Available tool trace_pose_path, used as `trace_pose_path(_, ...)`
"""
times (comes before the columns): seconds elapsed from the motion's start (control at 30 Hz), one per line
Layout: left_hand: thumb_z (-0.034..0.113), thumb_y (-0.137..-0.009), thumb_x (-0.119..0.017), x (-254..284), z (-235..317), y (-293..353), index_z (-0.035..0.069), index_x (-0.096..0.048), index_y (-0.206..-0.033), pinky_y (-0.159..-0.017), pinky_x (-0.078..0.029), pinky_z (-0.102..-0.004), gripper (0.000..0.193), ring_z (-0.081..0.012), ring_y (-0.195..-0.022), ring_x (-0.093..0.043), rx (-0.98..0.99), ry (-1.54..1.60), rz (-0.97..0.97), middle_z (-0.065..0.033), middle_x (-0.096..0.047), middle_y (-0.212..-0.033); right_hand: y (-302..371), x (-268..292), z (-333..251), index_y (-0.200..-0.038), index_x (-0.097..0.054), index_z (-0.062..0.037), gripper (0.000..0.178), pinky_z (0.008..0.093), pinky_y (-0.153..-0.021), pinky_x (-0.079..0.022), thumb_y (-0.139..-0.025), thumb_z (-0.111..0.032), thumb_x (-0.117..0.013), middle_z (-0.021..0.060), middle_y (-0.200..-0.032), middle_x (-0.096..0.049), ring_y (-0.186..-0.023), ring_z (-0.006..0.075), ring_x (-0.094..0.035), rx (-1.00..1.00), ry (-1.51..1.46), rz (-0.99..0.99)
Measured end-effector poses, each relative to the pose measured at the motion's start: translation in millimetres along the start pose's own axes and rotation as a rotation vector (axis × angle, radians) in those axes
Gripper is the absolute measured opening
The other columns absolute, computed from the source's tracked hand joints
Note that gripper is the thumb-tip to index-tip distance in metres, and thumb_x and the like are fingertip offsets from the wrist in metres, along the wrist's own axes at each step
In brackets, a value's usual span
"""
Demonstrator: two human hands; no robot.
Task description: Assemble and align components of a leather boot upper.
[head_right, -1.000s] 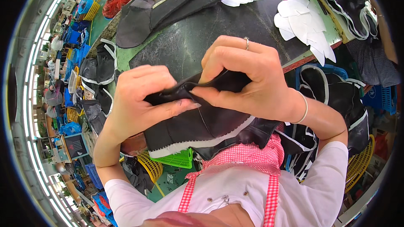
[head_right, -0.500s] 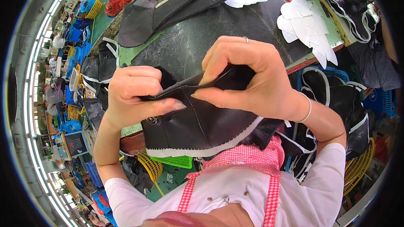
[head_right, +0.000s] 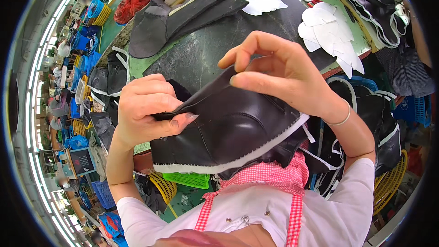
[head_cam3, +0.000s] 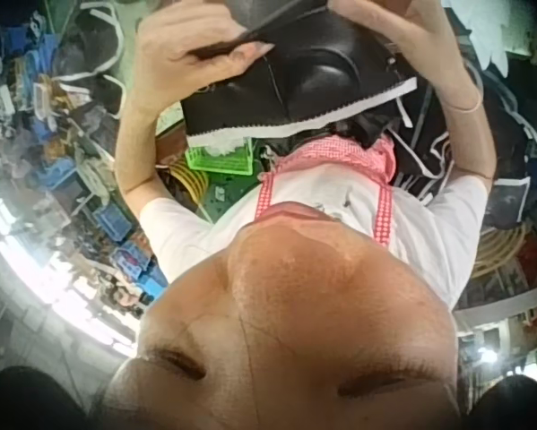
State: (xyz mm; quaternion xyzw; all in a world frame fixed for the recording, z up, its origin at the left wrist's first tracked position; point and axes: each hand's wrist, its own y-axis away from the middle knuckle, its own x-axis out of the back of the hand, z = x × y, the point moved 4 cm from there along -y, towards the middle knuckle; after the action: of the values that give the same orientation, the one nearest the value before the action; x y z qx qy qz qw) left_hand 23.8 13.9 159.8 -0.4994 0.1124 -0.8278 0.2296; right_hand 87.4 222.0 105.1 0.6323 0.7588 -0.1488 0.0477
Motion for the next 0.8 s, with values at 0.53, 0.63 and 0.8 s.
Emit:
trace_pose_path(0.53,0.020,-0.077,-0.078,-7,0,0,0.005,-0.074,-0.079,-0.051,-0.041,-0.0295,0.016,-0.0216,-0.050,-0.057,0.292,0.076,-0.079,-0.0049,-0.062,-0.060,-2,5,-8,-0.071,-0.055,-0.0039,0.026,0.0209,-0.069,-0.047,-0.076,0.000,-0.080,0.0020,-0.079,-0.062,-0.080,0.0070,-0.061,0.211,0.364,-0.016)
trace_pose_path(0.63,0.021,-0.079,-0.076,-3,-1,-2,0.005,-0.073,-0.082,-0.052,-0.042,-0.0308,0.017,-0.0226,-0.052,-0.058,0.222,0.115,-0.111,-0.0054,-0.064,-0.062,-8,1,-8,-0.077,-0.061,-0.0036,0.020,0.0195,-0.064,-0.043,-0.077,-0.004,-0.081,-0.0012,-0.077,-0.059,-0.074,0.0053,-0.056,0.058,0.251,0.019)
trace_pose_path(0.8,0.013,-0.074,-0.080,-9,3,-21,0.003,-0.073,-0.087,-0.060,-0.043,-0.0295,0.017,-0.0171,-0.059,-0.060,0.280,0.121,-0.281,-0.0083,-0.066,-0.071,-16,-3,-8,-0.081,-0.069,-0.0030,0.015,0.0213,-0.059,-0.039,-0.076,-0.010,-0.082,-0.0037,-0.073,-0.060,-0.067,0.0048,-0.048,0.097,0.455,-0.117)
